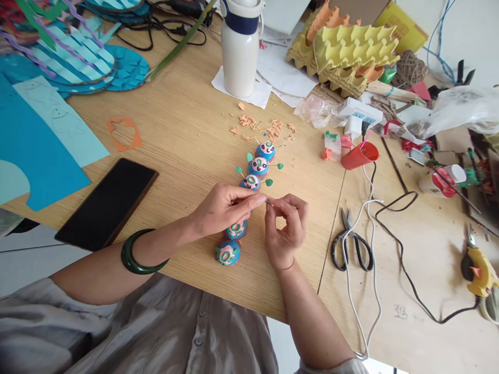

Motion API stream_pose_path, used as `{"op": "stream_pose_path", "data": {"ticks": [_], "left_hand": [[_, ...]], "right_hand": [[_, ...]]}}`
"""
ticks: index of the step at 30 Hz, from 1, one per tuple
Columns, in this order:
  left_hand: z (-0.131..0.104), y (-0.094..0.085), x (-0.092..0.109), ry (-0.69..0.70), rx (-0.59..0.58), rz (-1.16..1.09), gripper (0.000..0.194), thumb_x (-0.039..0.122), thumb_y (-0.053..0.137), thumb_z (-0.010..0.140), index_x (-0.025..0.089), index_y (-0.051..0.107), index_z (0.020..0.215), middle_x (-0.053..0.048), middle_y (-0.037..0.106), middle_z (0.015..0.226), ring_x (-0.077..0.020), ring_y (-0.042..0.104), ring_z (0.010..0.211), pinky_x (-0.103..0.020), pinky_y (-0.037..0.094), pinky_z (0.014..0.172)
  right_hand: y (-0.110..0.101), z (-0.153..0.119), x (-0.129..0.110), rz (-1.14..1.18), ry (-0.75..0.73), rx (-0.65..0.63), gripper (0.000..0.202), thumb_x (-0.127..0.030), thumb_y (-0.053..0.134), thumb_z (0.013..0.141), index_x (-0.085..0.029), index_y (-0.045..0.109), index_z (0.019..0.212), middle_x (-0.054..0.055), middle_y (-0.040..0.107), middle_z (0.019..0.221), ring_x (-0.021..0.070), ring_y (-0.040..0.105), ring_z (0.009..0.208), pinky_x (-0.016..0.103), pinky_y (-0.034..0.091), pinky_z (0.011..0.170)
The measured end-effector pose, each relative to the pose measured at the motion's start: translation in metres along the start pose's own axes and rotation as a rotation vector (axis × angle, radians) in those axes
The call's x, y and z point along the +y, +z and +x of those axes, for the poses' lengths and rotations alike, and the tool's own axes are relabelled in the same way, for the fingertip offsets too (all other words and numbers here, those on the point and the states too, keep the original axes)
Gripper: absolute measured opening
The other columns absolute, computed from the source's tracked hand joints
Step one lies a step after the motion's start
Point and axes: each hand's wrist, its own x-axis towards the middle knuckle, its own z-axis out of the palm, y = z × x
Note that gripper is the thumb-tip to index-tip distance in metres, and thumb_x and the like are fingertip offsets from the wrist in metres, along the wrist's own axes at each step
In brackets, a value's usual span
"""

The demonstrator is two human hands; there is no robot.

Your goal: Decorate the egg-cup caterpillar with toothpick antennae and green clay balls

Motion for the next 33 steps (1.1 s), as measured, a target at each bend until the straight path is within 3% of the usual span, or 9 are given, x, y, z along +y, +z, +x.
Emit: {"op": "stream_pose_path", "data": {"ticks": [4,9,13,18,20,23,33], "left_hand": [[0.0,0.001,-0.001,0.005,-0.004,-0.002,0.043,0.047,0.055,0.097,0.014,0.064,0.071,0.006,0.036,0.052,-0.006,0.036,0.047,-0.022,0.026,0.045],[0.001,0.0,0.0,-0.017,0.012,-0.069,0.042,0.048,0.059,0.095,0.013,0.071,0.076,0.006,0.037,0.052,-0.0062,0.037,0.047,-0.022,0.026,0.044],[0.0,0.0,0.002,-0.011,0.033,-0.111,0.035,0.041,0.059,0.095,0.011,0.078,0.1,0.006,0.042,0.051,-0.0066,0.037,0.047,-0.021,0.028,0.043],[-0.001,-0.001,-0.006,0.231,0.083,0.251,0.038,0.025,0.054,0.098,0.009,0.072,0.127,0.0,0.069,0.062,-0.0062,0.044,0.047,-0.019,0.035,0.047],[-0.001,0.0,-0.012,0.376,0.109,0.417,0.038,0.02,0.052,0.097,0.009,0.07,0.13,-0.005,0.079,0.079,-0.0061,0.05,0.049,-0.019,0.039,0.051],[0.0,0.0,-0.018,0.525,0.163,0.593,0.037,0.015,0.052,0.096,0.009,0.07,0.128,-0.009,0.082,0.097,-0.0073,0.058,0.055,-0.021,0.043,0.056],[0.002,0.0,-0.023,0.54,0.222,0.668,0.036,0.013,0.052,0.094,0.015,0.075,0.121,-0.005,0.082,0.086,-0.0069,0.058,0.052,-0.019,0.043,0.055]], "right_hand": [[0.002,0.0,0.0,0.017,0.043,0.007,0.018,-0.017,0.068,0.09,-0.028,0.071,0.105,0.003,0.056,0.099,0.0131,0.059,0.077,0.029,0.053,0.057],[0.004,-0.001,0.0,0.125,0.123,0.007,0.021,-0.023,0.062,0.095,-0.028,0.065,0.115,0.002,0.056,0.11,0.0057,0.056,0.061,0.026,0.051,0.055],[0.004,0.0,-0.004,0.212,0.278,-0.016,0.01,-0.029,0.061,0.097,-0.024,0.068,0.101,-0.001,0.06,0.089,0.0063,0.055,0.057,0.025,0.05,0.057],[0.004,0.005,-0.01,0.528,0.555,-0.067,0.015,-0.034,0.065,0.091,-0.024,0.073,0.1,0.0,0.069,0.087,0.0083,0.056,0.057,0.025,0.049,0.052],[0.004,0.008,-0.012,0.597,0.628,-0.068,0.014,-0.034,0.069,0.088,-0.024,0.073,0.095,-0.001,0.07,0.083,0.0084,0.056,0.055,0.023,0.046,0.049],[0.003,0.011,-0.012,0.625,0.697,-0.062,0.013,-0.035,0.073,0.083,-0.023,0.072,0.087,-0.003,0.066,0.073,0.0077,0.053,0.052,0.022,0.044,0.047],[0.003,0.014,-0.015,0.667,0.778,-0.023,0.018,-0.035,0.08,0.079,-0.021,0.069,0.079,-0.006,0.058,0.063,0.0052,0.05,0.05,0.019,0.04,0.047]]}}
